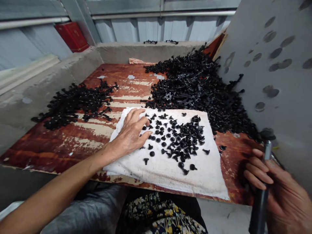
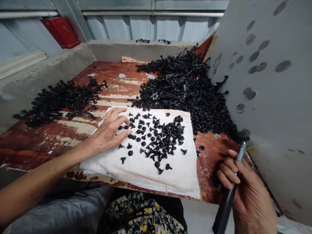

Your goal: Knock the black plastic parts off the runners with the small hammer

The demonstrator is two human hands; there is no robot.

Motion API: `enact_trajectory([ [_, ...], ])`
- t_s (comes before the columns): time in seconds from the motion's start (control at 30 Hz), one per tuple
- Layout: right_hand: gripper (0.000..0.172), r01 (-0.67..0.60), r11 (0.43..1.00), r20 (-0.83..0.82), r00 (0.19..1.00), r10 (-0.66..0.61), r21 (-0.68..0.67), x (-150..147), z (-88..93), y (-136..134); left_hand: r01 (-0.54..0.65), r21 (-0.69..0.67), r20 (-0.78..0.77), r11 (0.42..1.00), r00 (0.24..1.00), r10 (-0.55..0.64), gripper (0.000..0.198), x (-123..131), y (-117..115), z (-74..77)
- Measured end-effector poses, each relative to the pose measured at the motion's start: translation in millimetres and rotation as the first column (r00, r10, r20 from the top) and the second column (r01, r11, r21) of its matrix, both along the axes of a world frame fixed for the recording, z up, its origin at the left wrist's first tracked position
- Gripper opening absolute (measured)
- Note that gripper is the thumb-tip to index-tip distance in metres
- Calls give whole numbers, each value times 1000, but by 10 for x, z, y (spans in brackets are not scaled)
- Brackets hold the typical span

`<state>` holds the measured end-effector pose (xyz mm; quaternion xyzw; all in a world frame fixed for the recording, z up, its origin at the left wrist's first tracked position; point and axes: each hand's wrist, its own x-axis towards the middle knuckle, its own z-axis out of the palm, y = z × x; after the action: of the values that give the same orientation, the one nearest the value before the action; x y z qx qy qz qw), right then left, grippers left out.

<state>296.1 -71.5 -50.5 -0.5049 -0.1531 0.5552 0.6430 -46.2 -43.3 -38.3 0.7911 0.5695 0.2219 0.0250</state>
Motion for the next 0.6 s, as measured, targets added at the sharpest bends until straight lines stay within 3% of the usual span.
enact_trajectory([
  [0.27, 39, -28, 999, -4, 1000, 29, 39, -2, -14, -45, -4, 20, 45, 1000, 999, 3, 10, 9, -77, -26],
  [0.43, 37, -32, 998, -4, 999, 33, 46, 5, -14, -54, 84, 23, -27, 996, 996, -83, 16, 30, -390, 36],
  [0.6, 35, -46, 998, 15, 999, 46, 47, 25, -28, -39, 48, 15, -109, 999, 993, -46, 15, 101, -557, -8],
])
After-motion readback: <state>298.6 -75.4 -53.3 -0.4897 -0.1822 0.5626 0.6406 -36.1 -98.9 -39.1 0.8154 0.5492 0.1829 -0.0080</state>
